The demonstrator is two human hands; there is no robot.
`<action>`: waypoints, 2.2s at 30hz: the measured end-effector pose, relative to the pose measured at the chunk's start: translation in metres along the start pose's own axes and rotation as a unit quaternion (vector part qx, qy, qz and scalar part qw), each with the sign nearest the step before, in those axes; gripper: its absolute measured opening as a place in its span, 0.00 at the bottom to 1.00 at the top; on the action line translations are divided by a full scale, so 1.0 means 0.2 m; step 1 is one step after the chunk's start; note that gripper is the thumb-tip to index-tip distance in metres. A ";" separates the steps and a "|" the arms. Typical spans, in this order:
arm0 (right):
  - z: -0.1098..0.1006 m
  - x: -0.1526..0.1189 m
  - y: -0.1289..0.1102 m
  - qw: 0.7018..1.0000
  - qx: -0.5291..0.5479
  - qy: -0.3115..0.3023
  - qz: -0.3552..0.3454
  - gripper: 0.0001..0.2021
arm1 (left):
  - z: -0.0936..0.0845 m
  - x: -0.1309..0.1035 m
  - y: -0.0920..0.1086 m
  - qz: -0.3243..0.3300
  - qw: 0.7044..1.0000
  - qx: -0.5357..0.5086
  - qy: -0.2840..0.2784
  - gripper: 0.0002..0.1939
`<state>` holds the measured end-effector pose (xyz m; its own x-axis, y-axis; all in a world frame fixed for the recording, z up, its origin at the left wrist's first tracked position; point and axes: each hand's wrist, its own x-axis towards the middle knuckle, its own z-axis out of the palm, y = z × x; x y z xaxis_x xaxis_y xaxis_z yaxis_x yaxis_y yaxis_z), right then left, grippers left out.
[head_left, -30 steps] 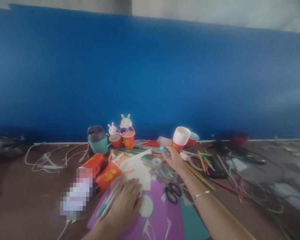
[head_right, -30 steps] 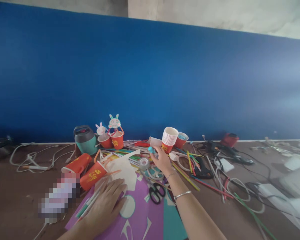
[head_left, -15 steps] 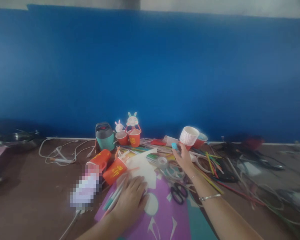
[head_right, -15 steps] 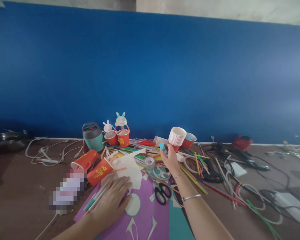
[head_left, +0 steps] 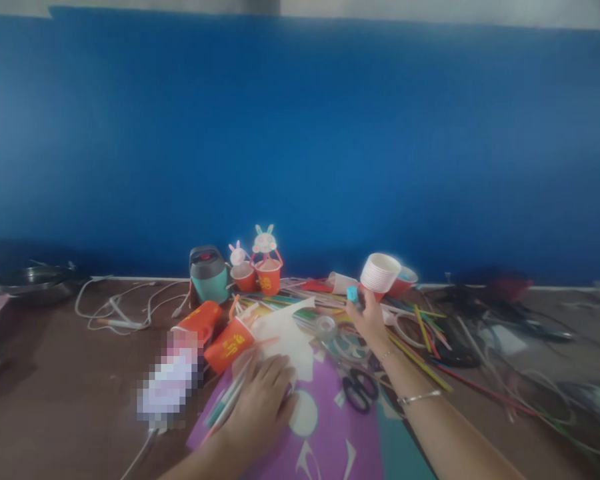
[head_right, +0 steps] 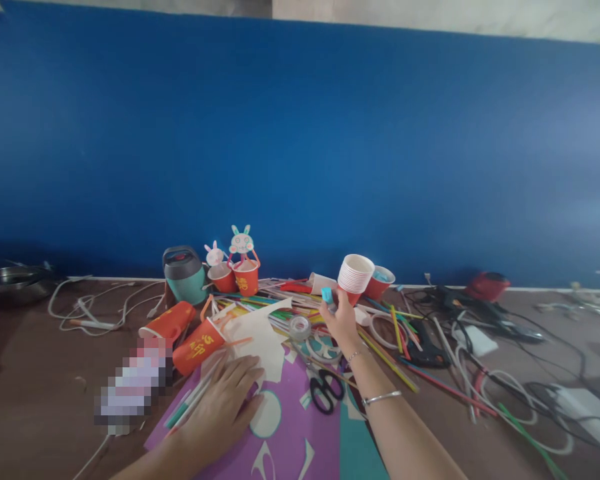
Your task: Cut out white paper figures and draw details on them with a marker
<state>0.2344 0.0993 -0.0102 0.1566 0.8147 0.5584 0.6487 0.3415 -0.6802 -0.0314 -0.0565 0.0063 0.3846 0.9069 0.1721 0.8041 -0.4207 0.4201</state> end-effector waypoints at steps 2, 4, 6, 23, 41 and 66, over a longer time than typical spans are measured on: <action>0.00 0.00 -0.01 1.000 -0.001 -0.001 -0.001 0.18 | 0.00 0.00 0.00 0.001 1.000 0.001 -0.001 0.16; 0.00 0.00 -0.01 1.000 -0.001 -0.007 -0.011 0.20 | 0.01 0.00 -0.01 0.004 1.000 0.004 0.002 0.16; -0.01 0.00 -0.02 0.999 -0.002 -0.022 -0.034 0.22 | 0.01 -0.01 -0.01 0.008 1.000 0.007 0.008 0.16; 0.01 0.01 -0.02 0.995 -0.048 -0.070 -0.057 0.18 | 0.01 -0.02 -0.03 0.066 0.997 0.021 -0.023 0.31; 0.05 0.05 0.00 0.985 -0.120 -0.106 -0.063 0.15 | -0.03 -0.01 0.02 0.124 0.987 -0.065 0.080 0.07; -0.06 -0.03 -0.28 0.969 -0.191 -0.119 -0.106 0.13 | 0.06 0.02 -0.09 -0.056 0.960 -0.207 0.179 0.10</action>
<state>0.2052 0.0686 0.0303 -0.1556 0.8458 0.5103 0.8831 0.3506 -0.3118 -0.0384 -0.0452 -0.0101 0.0657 0.9267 0.3700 0.5527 -0.3426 0.7597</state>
